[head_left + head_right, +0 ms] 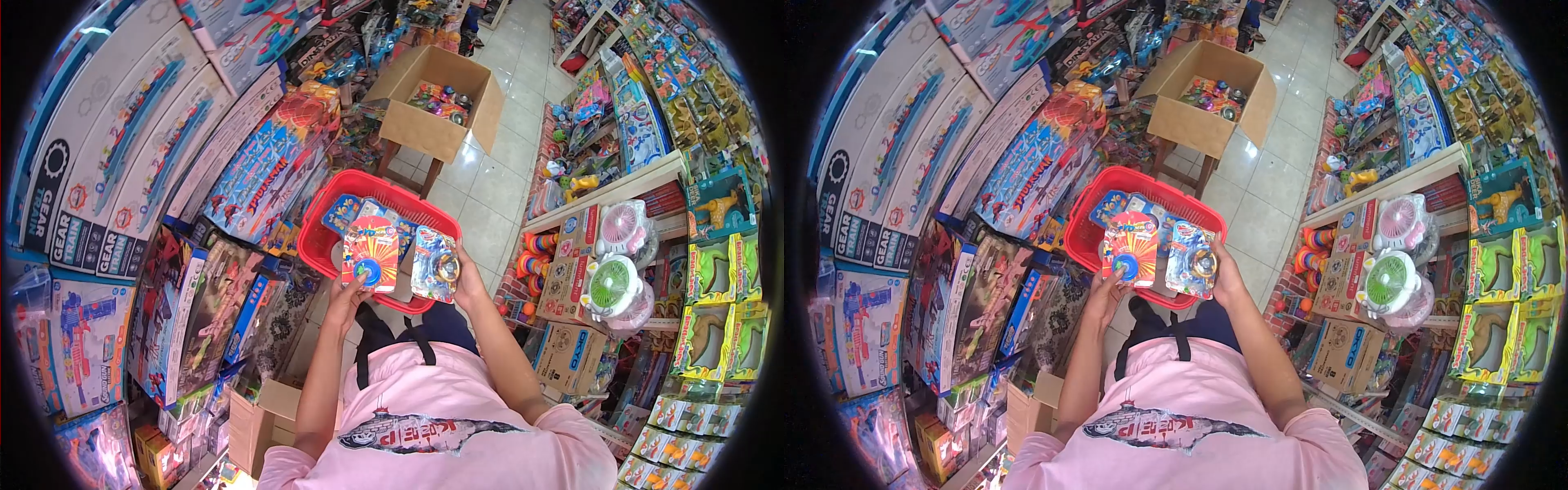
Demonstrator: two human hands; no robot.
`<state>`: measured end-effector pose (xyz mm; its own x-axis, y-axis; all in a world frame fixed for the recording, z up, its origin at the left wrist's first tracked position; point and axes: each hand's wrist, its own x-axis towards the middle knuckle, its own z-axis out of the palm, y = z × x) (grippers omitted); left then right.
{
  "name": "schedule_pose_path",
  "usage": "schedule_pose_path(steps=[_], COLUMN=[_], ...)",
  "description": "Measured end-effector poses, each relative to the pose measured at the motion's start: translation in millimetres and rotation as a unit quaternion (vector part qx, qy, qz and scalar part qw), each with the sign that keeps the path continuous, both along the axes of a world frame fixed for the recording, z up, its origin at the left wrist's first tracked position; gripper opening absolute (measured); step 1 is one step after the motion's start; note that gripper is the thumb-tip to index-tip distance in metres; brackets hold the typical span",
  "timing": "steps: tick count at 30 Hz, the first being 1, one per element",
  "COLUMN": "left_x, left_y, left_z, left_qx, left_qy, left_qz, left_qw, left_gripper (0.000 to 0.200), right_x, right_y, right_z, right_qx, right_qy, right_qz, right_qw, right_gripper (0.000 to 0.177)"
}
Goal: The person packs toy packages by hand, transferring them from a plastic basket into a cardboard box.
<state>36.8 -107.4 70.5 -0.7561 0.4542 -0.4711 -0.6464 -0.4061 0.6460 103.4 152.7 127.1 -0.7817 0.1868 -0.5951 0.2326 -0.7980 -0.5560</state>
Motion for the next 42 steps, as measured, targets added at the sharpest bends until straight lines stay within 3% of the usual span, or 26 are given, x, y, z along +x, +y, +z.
schedule_pose_path(steps=[8, 11, 14, 19, 24, 29, 34, 42], left_x=[12, 21, 40, 58, 74, 74, 63, 23], left_y=[79, 121, 172, 240, 298, 327, 339, 350], left_z=[6, 12, 24, 17, 34, 27, 37, 16], left_qx=[-0.043, -0.055, -0.036, -0.054, -0.100, -0.102, -0.123, -0.134], left_qy=[0.027, 0.033, 0.006, -0.007, 0.037, 0.046, 0.059, 0.042], left_qz=[-0.052, -0.089, -0.083, -0.095, -0.098, -0.106, -0.108, -0.034], left_qw=[0.997, 0.994, 0.996, 0.994, 0.989, 0.988, 0.985, 0.990], left_gripper=[0.043, 0.061, 0.065, 0.062, 0.056, 0.048, 0.043, 0.045], right_x=[30, 45, 61, 84, 105, 111, 100, 46], right_y=[88, 131, 179, 240, 287, 315, 337, 356], right_z=[1, 1, -8, -29, -35, -20, -29, -17], right_qx=[0.035, 0.070, 0.059, 0.075, 0.048, 0.015, -0.026, 0.034], right_qy=[0.019, 0.038, 0.050, 0.047, 0.049, 0.045, 0.060, 0.050], right_qz=[0.049, 0.038, 0.048, 0.047, 0.060, 0.002, 0.016, 0.043], right_qw=[0.998, 0.996, 0.996, 0.995, 0.996, 0.999, 0.998, 0.997], right_gripper=[0.052, 0.061, 0.061, 0.042, 0.037, 0.041, 0.041, 0.047])
